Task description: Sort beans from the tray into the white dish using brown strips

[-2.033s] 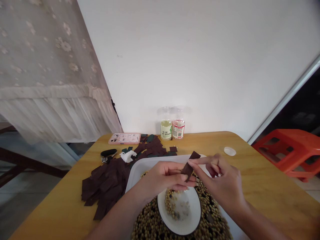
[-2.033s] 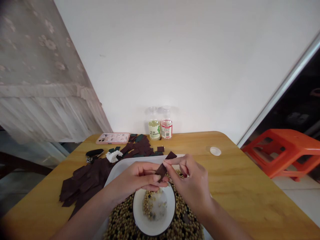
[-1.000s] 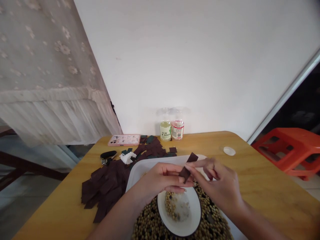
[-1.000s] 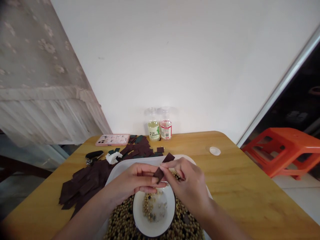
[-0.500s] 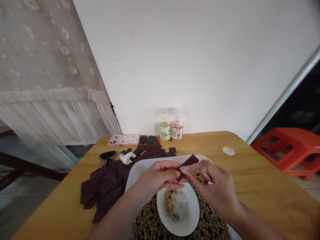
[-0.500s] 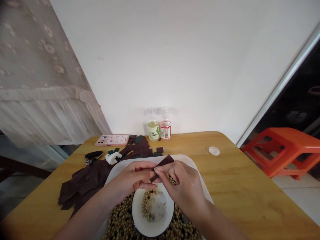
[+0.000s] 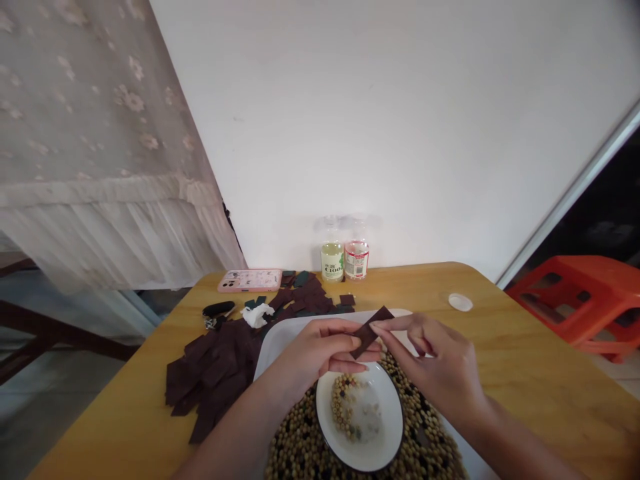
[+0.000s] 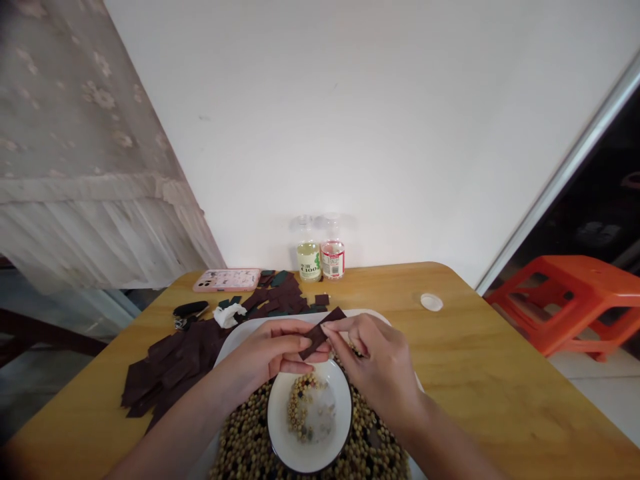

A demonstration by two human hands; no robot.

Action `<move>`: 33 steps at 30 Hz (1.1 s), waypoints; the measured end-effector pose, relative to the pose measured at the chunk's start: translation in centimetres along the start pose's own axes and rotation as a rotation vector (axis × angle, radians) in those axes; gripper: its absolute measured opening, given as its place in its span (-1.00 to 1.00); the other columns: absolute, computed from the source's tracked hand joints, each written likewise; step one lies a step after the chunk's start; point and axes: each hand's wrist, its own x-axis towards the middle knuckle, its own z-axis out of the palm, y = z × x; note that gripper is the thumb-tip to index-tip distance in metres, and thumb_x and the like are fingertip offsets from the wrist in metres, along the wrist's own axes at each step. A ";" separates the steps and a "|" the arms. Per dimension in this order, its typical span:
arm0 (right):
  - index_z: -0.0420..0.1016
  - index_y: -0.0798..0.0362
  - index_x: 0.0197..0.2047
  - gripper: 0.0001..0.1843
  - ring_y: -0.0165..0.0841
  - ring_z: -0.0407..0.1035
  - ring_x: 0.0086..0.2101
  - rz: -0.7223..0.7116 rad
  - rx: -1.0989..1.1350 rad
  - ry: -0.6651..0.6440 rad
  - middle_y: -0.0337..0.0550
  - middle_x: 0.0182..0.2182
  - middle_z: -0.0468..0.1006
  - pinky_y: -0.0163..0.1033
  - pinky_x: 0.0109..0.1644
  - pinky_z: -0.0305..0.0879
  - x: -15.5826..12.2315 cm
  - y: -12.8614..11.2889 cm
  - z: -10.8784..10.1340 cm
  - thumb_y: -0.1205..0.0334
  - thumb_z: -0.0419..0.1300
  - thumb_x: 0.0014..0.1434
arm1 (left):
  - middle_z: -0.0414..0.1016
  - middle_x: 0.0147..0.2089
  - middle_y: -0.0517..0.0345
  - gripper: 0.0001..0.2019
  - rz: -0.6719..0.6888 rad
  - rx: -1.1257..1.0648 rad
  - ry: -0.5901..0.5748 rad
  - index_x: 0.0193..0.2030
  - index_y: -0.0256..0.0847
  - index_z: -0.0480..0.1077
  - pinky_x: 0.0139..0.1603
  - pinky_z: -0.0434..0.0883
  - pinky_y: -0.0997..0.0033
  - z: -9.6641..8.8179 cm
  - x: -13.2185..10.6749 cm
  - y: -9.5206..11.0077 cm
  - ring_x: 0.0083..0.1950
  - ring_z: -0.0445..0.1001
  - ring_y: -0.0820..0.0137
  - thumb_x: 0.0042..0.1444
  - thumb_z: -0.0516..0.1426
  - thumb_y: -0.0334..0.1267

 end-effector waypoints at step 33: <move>0.02 0.00 -0.59 -0.60 -0.50 0.37 -0.59 0.007 -0.006 0.074 -0.29 -0.59 0.49 -0.41 -0.60 0.18 0.3 0.0 -0.1 0.39 0.20 0.05 | 0.58 -0.34 0.03 -0.82 0.024 -0.034 -0.013 -0.27 -0.31 0.48 -0.29 0.48 0.52 0.2 -0.2 0.3 -0.25 0.56 0.33 -0.08 0.21 -0.41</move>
